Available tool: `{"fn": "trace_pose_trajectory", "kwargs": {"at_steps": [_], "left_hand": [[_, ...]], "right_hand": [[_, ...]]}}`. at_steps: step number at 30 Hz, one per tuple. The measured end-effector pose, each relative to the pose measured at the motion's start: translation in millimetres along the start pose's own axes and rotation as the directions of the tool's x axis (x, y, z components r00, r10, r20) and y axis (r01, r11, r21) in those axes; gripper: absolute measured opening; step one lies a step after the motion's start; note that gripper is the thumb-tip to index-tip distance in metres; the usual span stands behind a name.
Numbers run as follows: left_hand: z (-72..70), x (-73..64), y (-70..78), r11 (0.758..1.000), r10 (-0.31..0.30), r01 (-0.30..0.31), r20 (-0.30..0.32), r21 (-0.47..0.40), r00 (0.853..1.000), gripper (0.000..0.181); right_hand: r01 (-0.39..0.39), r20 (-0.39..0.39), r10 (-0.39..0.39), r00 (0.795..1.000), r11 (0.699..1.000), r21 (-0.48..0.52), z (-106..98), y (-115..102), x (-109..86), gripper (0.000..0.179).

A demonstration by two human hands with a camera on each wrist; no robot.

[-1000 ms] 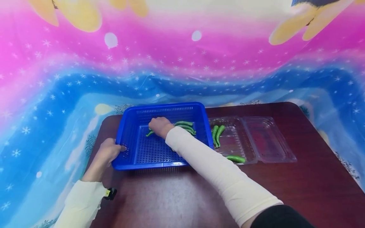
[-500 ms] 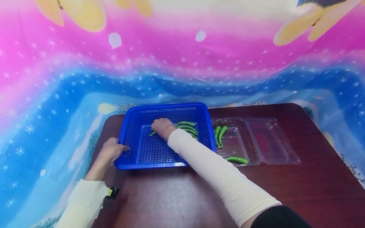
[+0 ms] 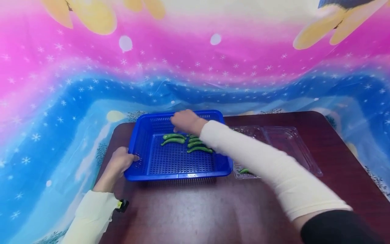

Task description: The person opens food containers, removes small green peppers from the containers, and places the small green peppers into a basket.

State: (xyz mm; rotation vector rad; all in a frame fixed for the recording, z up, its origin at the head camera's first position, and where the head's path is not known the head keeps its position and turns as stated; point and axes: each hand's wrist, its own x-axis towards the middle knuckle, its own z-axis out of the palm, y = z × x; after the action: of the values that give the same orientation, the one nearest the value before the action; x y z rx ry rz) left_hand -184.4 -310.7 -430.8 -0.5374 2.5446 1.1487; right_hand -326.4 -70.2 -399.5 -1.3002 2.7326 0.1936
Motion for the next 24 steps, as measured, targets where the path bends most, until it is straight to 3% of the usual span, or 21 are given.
{"fn": "trace_pose_trajectory", "kwargs": {"at_steps": [3, 7, 10, 14, 19, 24], "left_hand": [[0.7, 0.5, 1.4, 1.000, 0.003, -0.003, -0.002, 0.001, 1.000, 0.047], [0.7, -0.1, 1.5, 1.000, 0.005, -0.005, -0.001, -0.002, 1.000, 0.046], [0.3, -1.4, 1.0, 1.000, 0.009, -0.009, 0.002, -0.008, 1.000, 0.044], [-0.4, -3.7, 1.7, 1.000, 0.017, -0.017, 0.007, -0.005, 1.000, 0.042], [-0.8, -4.9, 1.2, 1.000, 0.022, -0.022, 0.016, 0.000, 1.000, 0.043], [0.5, -5.1, 1.4, 0.999, 0.033, -0.033, 0.013, 0.008, 0.999, 0.045]], "right_hand": [[0.028, -0.073, -0.030, 0.997, 0.999, -0.035, -13.0, 21.7, -34.9, 0.039], [0.034, -0.193, -0.042, 0.980, 0.999, -0.043, -19.0, 53.3, -88.3, 0.034], [0.047, -0.248, -0.056, 0.967, 0.998, -0.041, -10.1, 78.7, -127.5, 0.025], [0.067, -0.282, -0.091, 0.955, 0.993, -0.094, 17.6, 108.0, -169.9, 0.016], [0.095, -0.268, -0.116, 0.956, 0.991, -0.091, 53.0, 123.7, -198.4, 0.019], [0.096, -0.254, -0.111, 0.961, 0.993, -0.071, 84.8, 127.3, -205.8, 0.029]]}}
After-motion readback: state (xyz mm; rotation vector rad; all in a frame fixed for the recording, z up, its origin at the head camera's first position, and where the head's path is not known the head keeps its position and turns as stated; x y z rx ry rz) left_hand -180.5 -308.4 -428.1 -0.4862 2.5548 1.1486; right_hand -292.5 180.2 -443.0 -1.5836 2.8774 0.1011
